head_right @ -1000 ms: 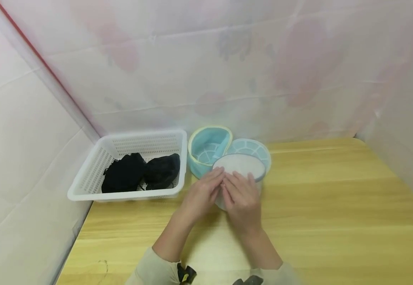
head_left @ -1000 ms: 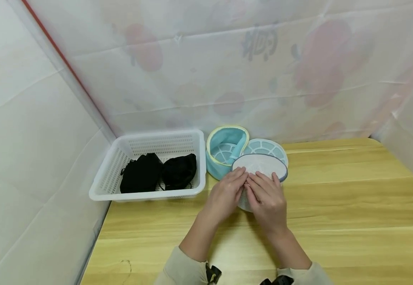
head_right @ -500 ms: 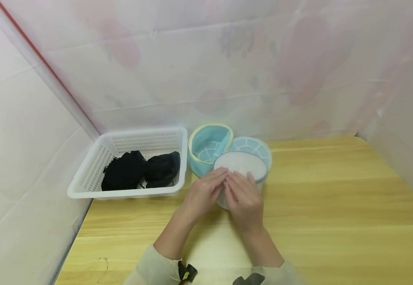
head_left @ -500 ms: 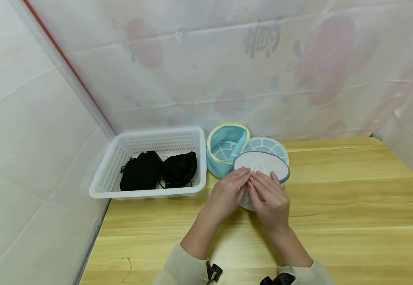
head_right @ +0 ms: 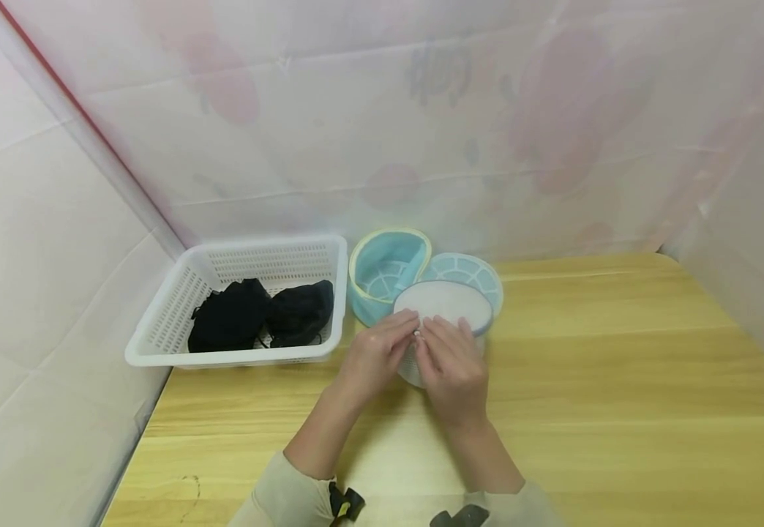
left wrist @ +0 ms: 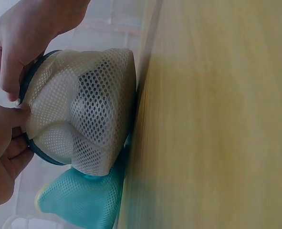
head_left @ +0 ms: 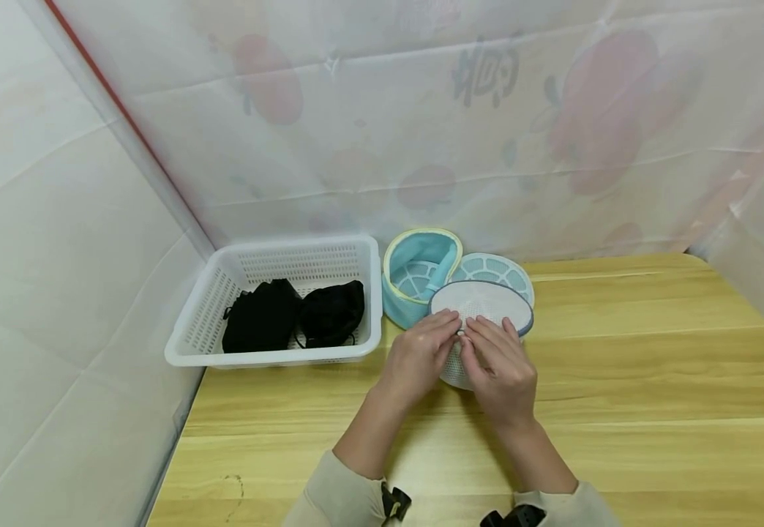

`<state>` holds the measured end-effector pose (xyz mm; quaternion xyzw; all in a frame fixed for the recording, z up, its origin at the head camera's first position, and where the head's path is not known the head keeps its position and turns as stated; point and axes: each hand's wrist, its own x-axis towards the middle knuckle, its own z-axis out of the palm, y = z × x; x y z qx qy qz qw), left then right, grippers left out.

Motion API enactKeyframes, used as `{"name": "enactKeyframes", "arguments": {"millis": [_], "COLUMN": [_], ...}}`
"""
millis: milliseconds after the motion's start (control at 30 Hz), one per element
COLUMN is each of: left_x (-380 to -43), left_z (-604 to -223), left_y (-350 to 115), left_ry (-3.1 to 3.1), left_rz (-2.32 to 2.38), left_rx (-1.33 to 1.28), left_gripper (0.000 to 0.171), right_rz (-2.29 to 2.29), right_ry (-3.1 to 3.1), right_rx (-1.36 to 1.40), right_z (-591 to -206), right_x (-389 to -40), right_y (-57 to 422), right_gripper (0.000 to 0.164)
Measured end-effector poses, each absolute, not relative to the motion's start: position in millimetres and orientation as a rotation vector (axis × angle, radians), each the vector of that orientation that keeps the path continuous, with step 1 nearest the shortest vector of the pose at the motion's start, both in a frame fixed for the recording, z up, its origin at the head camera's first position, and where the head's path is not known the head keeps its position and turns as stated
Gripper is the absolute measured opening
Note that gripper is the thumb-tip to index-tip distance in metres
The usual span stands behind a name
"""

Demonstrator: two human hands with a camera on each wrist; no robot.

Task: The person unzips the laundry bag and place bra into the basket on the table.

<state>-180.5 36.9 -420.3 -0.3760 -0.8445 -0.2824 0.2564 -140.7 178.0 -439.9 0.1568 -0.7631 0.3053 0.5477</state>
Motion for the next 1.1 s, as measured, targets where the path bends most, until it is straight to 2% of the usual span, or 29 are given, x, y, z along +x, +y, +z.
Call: {"name": "enactKeyframes", "arguments": {"millis": [500, 733, 1100], "left_x": [-186, -179, -174], "left_z": [-419, -410, -411], "left_y": [27, 30, 36], "left_ry": [-2.341, -2.362, -2.285], "left_rz": [-0.803, -0.692, -0.638], "left_rx": [-0.912, -1.021, -1.093], "left_gripper": [0.025, 0.037, 0.030], "right_rz": [0.778, 0.763, 0.770], "right_ry": [-1.791, -1.774, -1.819], "right_rx": [0.298, 0.388, 0.413], "right_z": [-432, -435, -439], "right_x": [-139, -141, -140], "right_y": [185, 183, 180], "right_gripper": [0.015, 0.014, 0.018]}}
